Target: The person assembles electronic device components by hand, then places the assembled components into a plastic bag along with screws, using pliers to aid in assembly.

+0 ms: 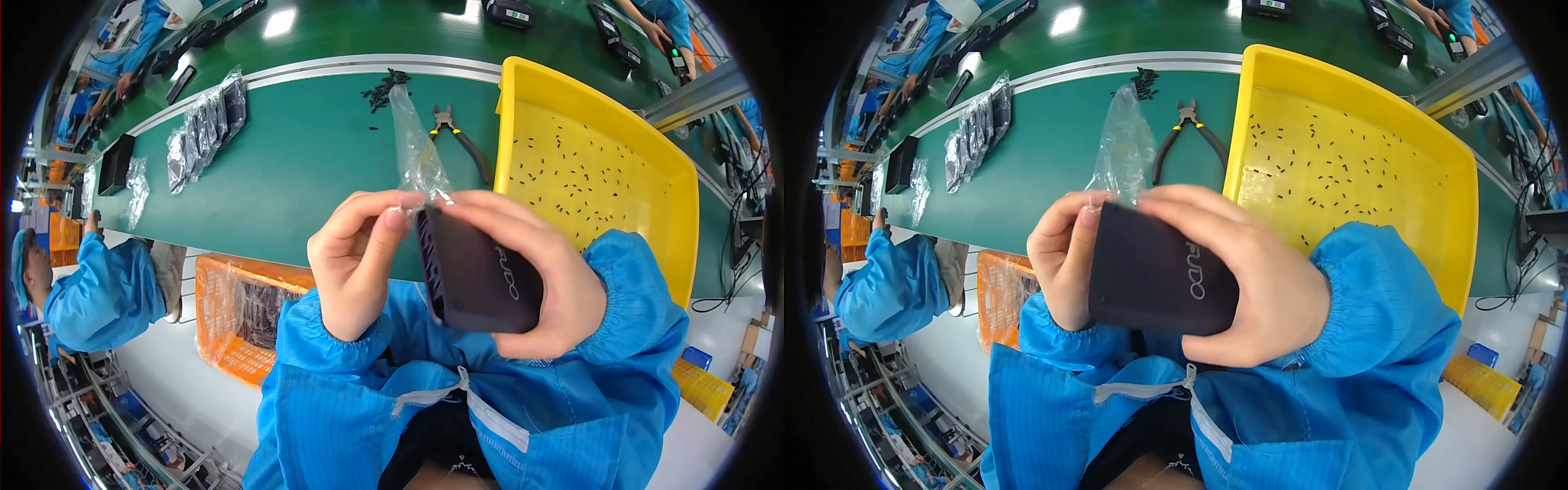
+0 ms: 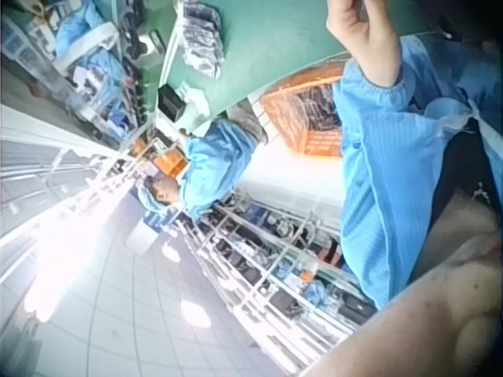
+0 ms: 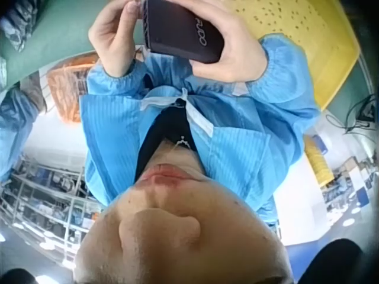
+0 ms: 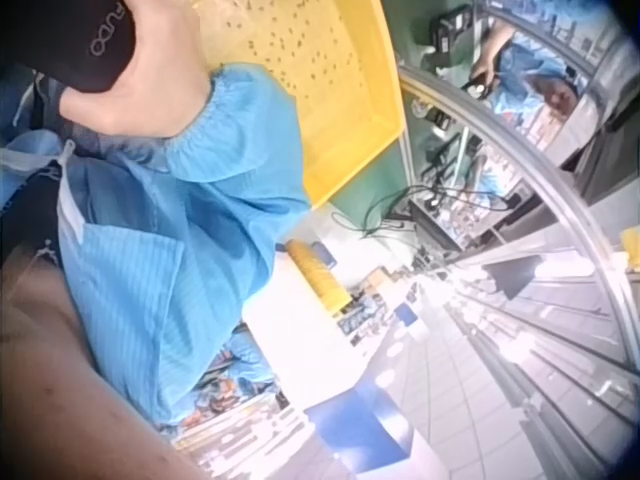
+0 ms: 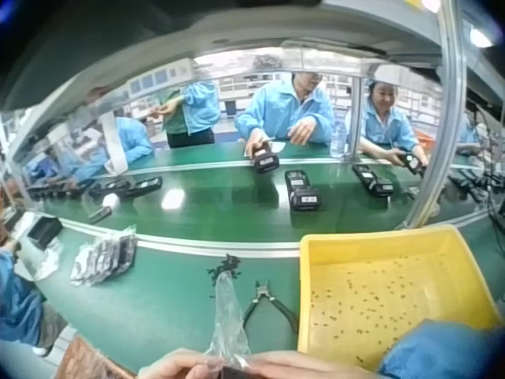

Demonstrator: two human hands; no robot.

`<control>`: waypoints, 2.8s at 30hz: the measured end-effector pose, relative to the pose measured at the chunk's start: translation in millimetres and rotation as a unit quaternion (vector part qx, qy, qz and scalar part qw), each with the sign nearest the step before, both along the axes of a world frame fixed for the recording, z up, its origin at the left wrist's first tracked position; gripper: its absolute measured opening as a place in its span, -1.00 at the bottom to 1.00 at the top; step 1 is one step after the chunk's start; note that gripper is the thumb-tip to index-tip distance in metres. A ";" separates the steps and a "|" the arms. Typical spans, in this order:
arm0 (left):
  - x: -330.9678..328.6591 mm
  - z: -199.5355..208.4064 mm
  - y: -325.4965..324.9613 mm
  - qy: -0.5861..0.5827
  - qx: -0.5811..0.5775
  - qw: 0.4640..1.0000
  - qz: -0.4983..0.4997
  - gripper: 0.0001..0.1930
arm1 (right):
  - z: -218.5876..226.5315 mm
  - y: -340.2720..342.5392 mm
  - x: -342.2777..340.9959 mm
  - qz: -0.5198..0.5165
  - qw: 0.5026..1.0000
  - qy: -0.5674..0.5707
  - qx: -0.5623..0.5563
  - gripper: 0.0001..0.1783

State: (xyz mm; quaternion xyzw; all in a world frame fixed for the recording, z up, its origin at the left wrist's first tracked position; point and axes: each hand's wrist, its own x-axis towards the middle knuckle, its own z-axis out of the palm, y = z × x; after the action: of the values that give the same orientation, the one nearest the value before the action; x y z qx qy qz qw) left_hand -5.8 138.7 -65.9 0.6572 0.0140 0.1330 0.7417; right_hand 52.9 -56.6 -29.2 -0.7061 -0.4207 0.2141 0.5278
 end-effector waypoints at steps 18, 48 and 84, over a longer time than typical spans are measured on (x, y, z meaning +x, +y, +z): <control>-2.0 -6.7 0.8 -0.060 0.145 0.987 0.027 -0.95 | 6.2 10.9 -7.6 -0.161 0.965 -0.059 -0.198 -0.13; 9.5 -14.4 -20.8 -0.062 0.080 0.983 0.153 -0.83 | 10.9 24.7 18.9 0.030 0.879 0.466 -0.097 -0.19; 11.8 -2.3 -25.0 -0.038 -0.120 0.992 0.016 -0.91 | -0.1 30.8 23.1 -0.222 0.943 -0.248 0.020 -0.85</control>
State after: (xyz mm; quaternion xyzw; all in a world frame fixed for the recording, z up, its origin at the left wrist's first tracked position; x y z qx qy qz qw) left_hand 6.0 113.7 -68.2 0.5576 0.0117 0.1669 0.8131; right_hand 76.0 -25.8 -29.2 -0.8019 -0.3746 -0.0989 0.4549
